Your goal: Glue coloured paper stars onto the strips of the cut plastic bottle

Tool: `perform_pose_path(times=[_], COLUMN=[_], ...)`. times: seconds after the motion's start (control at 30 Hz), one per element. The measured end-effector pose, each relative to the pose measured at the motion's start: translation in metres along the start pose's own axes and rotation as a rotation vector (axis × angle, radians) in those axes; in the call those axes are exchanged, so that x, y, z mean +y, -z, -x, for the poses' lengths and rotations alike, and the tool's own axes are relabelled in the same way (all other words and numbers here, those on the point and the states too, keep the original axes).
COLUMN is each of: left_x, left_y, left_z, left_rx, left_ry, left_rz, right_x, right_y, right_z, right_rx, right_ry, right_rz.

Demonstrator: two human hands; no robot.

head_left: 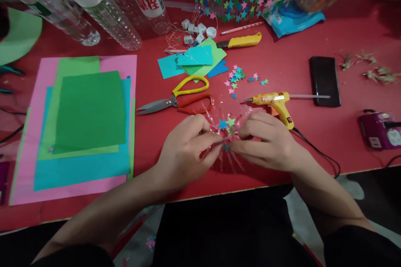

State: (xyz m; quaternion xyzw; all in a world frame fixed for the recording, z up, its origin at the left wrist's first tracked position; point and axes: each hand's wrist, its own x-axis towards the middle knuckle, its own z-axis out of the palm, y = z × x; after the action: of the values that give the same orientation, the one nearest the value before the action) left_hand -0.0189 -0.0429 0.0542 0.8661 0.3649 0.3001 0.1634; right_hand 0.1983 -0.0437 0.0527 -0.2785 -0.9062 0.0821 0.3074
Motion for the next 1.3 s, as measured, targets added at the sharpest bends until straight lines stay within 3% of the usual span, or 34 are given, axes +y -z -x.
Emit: perform_pose_path(times=[0.33,0.8,1.3], left_x=[0.005,0.0019,0.0012], left_y=[-0.0011,-0.0065,-0.0047], left_z=[0.0037,0.0059,0.0063], left_rx=[-0.027,0.145,0.015], left_ry=[-0.067,-0.203,-0.099], left_rz=[-0.104,-0.073,-0.019], right_x=[-0.0011,-0.0035,-0.0032], right_y=[-0.002,-0.0018,-0.0019], right_z=[0.0046,0.0091,0.0031], right_rx=[0.062,0.051,0.006], right_ry=[0.043,0.013,-0.053], right_rz=[0.053,-0.052,-0.077])
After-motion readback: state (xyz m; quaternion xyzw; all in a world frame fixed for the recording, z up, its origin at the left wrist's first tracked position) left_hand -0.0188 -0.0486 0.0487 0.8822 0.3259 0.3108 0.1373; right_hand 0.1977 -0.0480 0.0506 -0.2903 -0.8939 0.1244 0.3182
